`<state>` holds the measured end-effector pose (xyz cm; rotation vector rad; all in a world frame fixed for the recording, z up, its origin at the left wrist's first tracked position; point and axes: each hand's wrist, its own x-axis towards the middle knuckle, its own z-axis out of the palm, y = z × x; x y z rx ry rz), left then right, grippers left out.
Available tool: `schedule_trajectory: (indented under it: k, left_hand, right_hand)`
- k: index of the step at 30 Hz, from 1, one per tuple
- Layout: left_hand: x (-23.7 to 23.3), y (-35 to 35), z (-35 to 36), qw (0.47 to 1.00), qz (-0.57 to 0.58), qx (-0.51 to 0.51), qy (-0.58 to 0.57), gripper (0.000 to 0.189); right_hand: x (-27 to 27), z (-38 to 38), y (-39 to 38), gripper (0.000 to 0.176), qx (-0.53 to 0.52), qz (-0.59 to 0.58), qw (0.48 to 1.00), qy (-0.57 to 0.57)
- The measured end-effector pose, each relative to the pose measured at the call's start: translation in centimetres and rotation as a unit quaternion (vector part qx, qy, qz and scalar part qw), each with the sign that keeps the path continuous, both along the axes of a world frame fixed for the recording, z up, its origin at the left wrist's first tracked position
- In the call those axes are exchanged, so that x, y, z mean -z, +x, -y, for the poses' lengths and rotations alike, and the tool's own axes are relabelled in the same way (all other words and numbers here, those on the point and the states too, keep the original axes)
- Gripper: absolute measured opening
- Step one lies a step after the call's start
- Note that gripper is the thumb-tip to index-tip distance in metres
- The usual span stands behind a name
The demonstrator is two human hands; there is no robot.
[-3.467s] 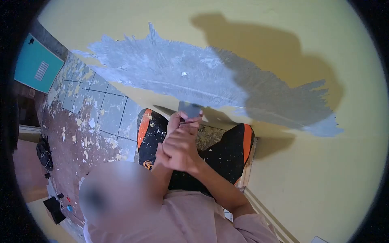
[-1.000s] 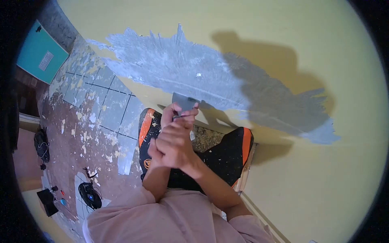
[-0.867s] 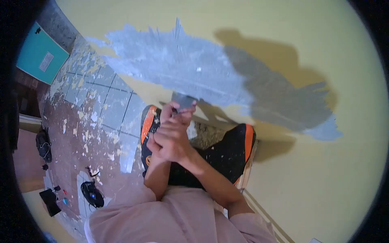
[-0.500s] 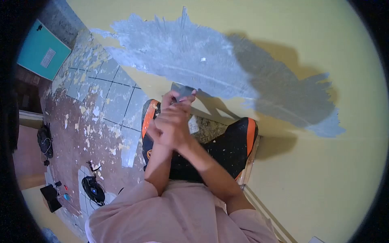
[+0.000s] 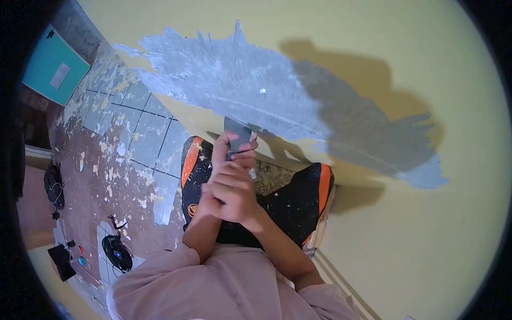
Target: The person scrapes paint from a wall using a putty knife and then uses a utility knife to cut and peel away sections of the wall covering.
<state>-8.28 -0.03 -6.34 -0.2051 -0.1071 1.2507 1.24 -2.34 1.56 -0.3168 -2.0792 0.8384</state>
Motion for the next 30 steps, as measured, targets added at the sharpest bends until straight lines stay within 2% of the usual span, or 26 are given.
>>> schedule_trajectory:
  k: [1, 2, 3, 4, 5, 6, 7, 8, 10, 12, 14, 16, 17, 18, 20, 21, 22, 24, 25, 28, 29, 30]
  left_hand:
    - [0.1, 0.5, -0.1, 1.000, 0.027, -0.015, -0.001, 0.036]
    - [-0.7, 2.0, 0.1, 0.999, 0.027, -0.021, -0.003, 0.036]
    - [-2.3, 4.3, 0.3, 0.971, -0.110, -0.138, -0.162, 0.030]
    - [-3.1, 5.9, 0.4, 0.886, -0.235, -0.246, -0.316, 0.027]
    - [-2.3, 6.6, 0.5, 0.902, -0.225, -0.181, -0.320, 0.027]
    - [-1.5, 7.4, 0.4, 0.916, -0.211, -0.114, -0.321, 0.028]
    - [-2.6, 8.1, 0.1, 0.910, -0.226, -0.122, -0.326, 0.027]
    - [-1.2, 9.1, 0.1, 0.897, -0.270, -0.128, -0.325, 0.026]
    - [1.5, 10.4, 0.1, 0.873, -0.385, -0.114, -0.276, 0.033]
    - [3.2, 10.9, 0.1, 0.890, -0.335, -0.149, -0.271, 0.036]
    - [3.6, 10.8, 0.0, 0.902, -0.292, -0.182, -0.262, 0.039]
    - [3.9, 10.8, -0.7, 0.888, -0.290, -0.285, -0.215, 0.040]
    - [4.7, 10.1, -0.7, 0.909, -0.289, -0.239, -0.181, 0.036]
    - [5.4, 9.4, -1.0, 0.909, -0.287, -0.240, -0.183, 0.036]
    - [5.6, 7.5, -1.7, 0.893, -0.273, -0.263, -0.243, 0.036]
    - [6.2, 6.8, -1.7, 0.899, -0.255, -0.304, -0.185, 0.036]
    - [5.9, 7.0, -1.4, 0.898, -0.256, -0.304, -0.187, 0.036]
    - [4.6, 7.7, -1.1, 0.912, -0.255, -0.175, -0.270, 0.037]
    - [4.5, 8.5, -1.4, 0.921, -0.238, -0.165, -0.261, 0.039]
    - [6.1, 7.5, -2.0, 0.913, -0.245, -0.215, -0.245, 0.042]
    - [6.5, 6.7, -2.5, 0.906, -0.201, -0.220, -0.301, 0.044]
    - [6.6, 6.6, -2.2, 0.907, -0.205, -0.215, -0.300, 0.044]
  right_hand:
    - [-0.1, -0.4, 0.7, 0.011, 0.011, -0.029, 0.999, -0.023]
    - [0.5, -0.5, 2.0, 0.005, 0.057, 0.002, 0.992, -0.116]
    - [0.2, -1.3, 3.1, 0.013, 0.087, 0.029, 0.988, -0.128]
    - [-0.3, -1.8, 4.7, 0.020, 0.107, 0.082, 0.980, -0.149]
    - [-0.3, -1.8, 6.1, 0.024, 0.137, 0.126, 0.962, -0.197]
    - [0.2, -1.9, 7.8, 0.028, 0.147, 0.185, 0.957, -0.170]
    - [0.9, -1.7, 9.4, 0.028, 0.125, 0.188, 0.932, -0.283]
    - [1.5, -1.5, 10.7, 0.028, 0.104, 0.186, 0.895, -0.391]
    - [2.7, -1.4, 12.4, 0.029, 0.109, 0.240, 0.886, -0.381]
    - [3.5, -1.4, 12.9, 0.030, 0.114, 0.287, 0.874, -0.375]
    - [4.3, -1.3, 12.6, 0.033, 0.145, 0.208, 0.828, -0.501]
    - [5.4, -2.1, 12.1, 0.034, 0.136, 0.214, 0.820, -0.512]
    - [6.0, -2.7, 11.7, 0.036, 0.129, 0.220, 0.813, -0.524]
    - [7.1, -3.0, 10.8, 0.036, 0.129, 0.223, 0.812, -0.524]
    - [8.8, -3.0, 7.9, 0.038, 0.160, 0.223, 0.925, -0.261]
    - [8.6, -2.7, 7.1, 0.037, 0.163, 0.207, 0.923, -0.280]
    - [9.0, -2.5, 7.4, 0.037, 0.161, 0.207, 0.923, -0.281]
    - [10.6, -2.2, 9.1, 0.039, 0.187, 0.209, 0.933, -0.227]
    - [10.4, -2.3, 9.2, 0.039, 0.187, 0.187, 0.935, -0.235]
    - [9.7, -3.1, 8.6, 0.038, 0.179, 0.247, 0.914, -0.268]
    - [9.2, -3.2, 7.3, 0.036, 0.175, 0.255, 0.909, -0.281]
    - [9.6, -3.0, 7.4, 0.036, 0.179, 0.251, 0.908, -0.283]
